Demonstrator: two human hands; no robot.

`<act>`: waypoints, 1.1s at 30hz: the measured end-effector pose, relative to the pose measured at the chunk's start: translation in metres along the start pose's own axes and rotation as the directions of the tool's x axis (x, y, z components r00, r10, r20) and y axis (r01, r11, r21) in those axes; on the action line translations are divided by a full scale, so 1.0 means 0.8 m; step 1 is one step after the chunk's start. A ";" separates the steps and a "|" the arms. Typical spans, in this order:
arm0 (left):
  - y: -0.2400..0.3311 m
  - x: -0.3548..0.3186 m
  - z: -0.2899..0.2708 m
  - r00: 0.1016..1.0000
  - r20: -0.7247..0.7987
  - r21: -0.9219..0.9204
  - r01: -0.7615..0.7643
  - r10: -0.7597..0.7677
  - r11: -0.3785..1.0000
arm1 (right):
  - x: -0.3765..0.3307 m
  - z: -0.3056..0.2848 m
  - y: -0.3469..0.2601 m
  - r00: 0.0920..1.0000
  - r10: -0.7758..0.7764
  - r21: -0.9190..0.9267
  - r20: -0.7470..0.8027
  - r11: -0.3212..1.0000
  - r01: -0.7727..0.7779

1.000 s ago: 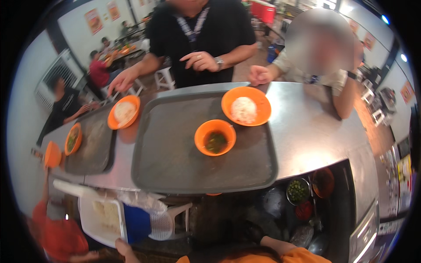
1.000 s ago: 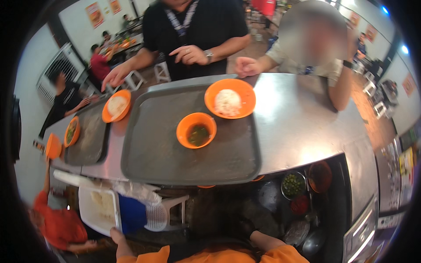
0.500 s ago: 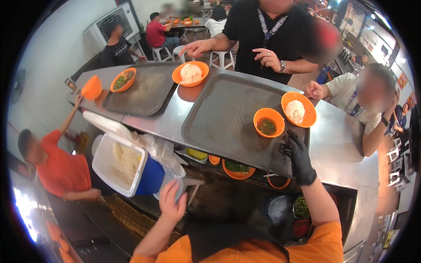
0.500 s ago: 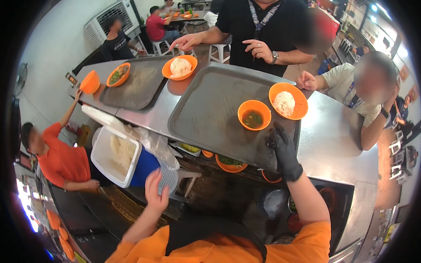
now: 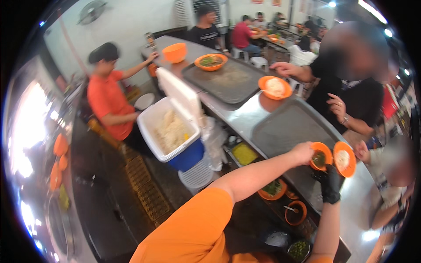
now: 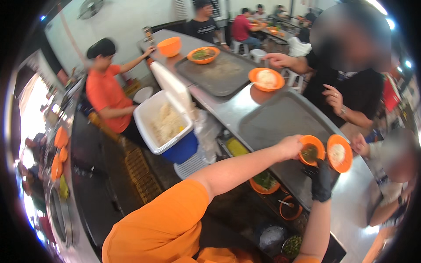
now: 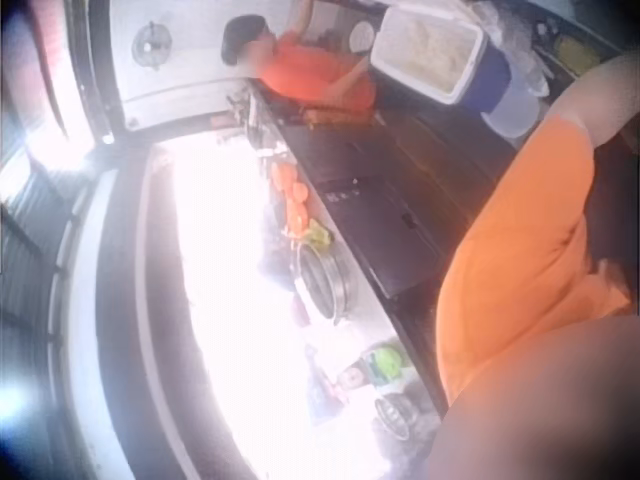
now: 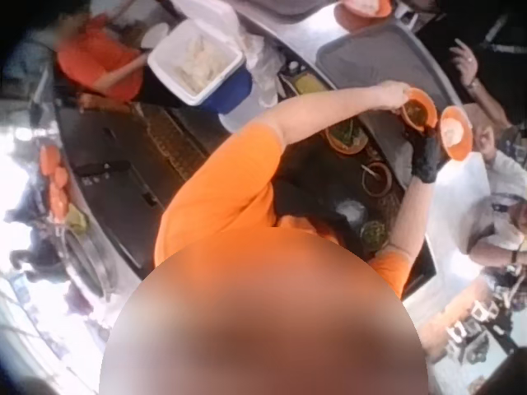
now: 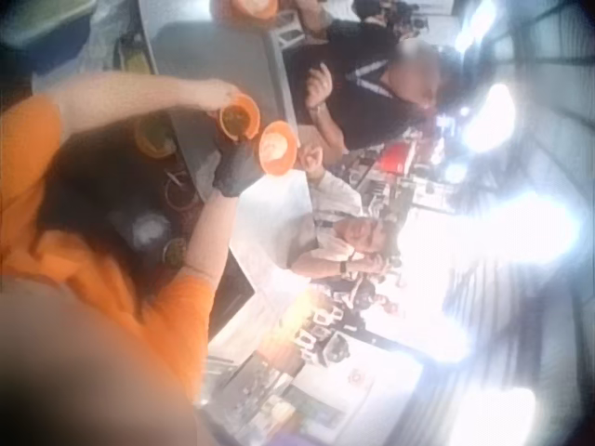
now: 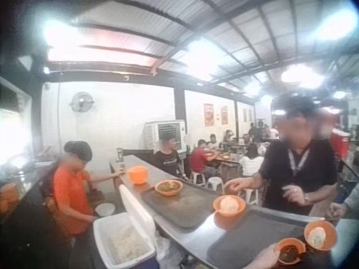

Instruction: The person scoops broth into bowls, adds chopped greens, weighs and portions cooked meat, and serves rice to customers at a food stall counter. The person uses a ladle, tongs, a scale, and a rice scoop to assemble and deliver multiple orders.

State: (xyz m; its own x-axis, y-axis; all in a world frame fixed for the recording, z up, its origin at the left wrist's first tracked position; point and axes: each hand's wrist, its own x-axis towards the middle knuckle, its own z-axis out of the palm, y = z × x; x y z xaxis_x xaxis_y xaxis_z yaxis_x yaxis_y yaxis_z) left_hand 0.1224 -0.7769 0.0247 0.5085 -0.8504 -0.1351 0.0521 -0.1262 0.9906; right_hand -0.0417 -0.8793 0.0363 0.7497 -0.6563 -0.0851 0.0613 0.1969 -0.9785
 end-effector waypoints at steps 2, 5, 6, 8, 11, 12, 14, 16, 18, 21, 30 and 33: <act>0.021 -0.049 -0.024 0.999 -0.012 -0.118 -0.039 0.038 0.992 | -0.016 0.014 -0.013 0.993 0.107 -0.006 0.045 0.994 -0.107; 0.046 -0.140 -0.076 0.997 -0.061 0.000 -0.041 0.041 0.999 | -0.041 0.063 -0.014 0.977 0.081 -0.106 0.196 0.992 -0.061; 0.050 -0.174 -0.095 0.996 -0.074 0.015 -0.043 0.044 0.999 | -0.052 0.084 -0.013 0.955 -0.012 -0.178 0.297 0.982 0.068; 0.054 -0.250 -0.132 0.990 -0.109 -0.015 -0.094 0.092 0.995 | -0.079 0.131 -0.012 0.900 0.068 -0.065 0.431 0.997 -0.044; 0.053 -0.386 -0.183 0.893 -0.393 0.239 -0.131 0.219 0.962 | -0.122 0.218 -0.013 0.763 0.360 0.133 0.537 0.857 -0.497; 0.054 -0.439 -0.201 0.815 -0.488 0.484 -0.043 0.311 0.874 | -0.136 0.248 -0.013 0.694 0.399 0.064 0.599 0.840 -0.538; 0.063 -0.565 -0.253 0.751 -0.581 0.472 -0.003 0.313 0.882 | -0.171 0.312 -0.006 0.589 0.427 -0.037 0.686 0.829 -0.558; 0.075 -0.711 -0.305 0.469 -0.782 0.583 0.321 0.409 0.746 | -0.207 0.380 0.011 0.519 0.420 -0.089 0.744 0.832 -0.547; 0.097 -0.889 -0.360 0.319 -0.595 0.787 0.417 0.738 0.455 | -0.243 0.452 0.027 0.396 0.446 -0.144 0.802 0.789 -0.597; 0.124 -1.157 -0.388 -0.003 -0.843 0.294 0.835 0.538 0.464 | -0.314 0.561 0.051 0.332 0.478 -0.193 0.813 0.759 -0.621; -0.022 -1.567 -0.311 -0.574 -0.645 -0.489 0.817 -0.504 -0.305 | -0.498 0.838 0.110 0.108 0.368 -0.362 0.923 0.929 -0.073; -0.090 -1.585 -0.297 -0.490 -0.524 -0.494 0.841 -0.697 -0.219 | -0.558 0.907 0.103 -0.019 0.495 -0.451 0.869 0.773 -0.446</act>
State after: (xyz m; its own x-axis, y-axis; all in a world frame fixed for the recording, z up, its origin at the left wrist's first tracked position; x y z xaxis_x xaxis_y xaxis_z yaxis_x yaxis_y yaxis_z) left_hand -0.3220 0.4316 0.1290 0.1651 0.7720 -0.6138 0.8412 -0.4351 -0.3211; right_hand 0.1065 -0.0416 0.1303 0.5883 0.7429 -0.3195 -0.5841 0.1171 -0.8032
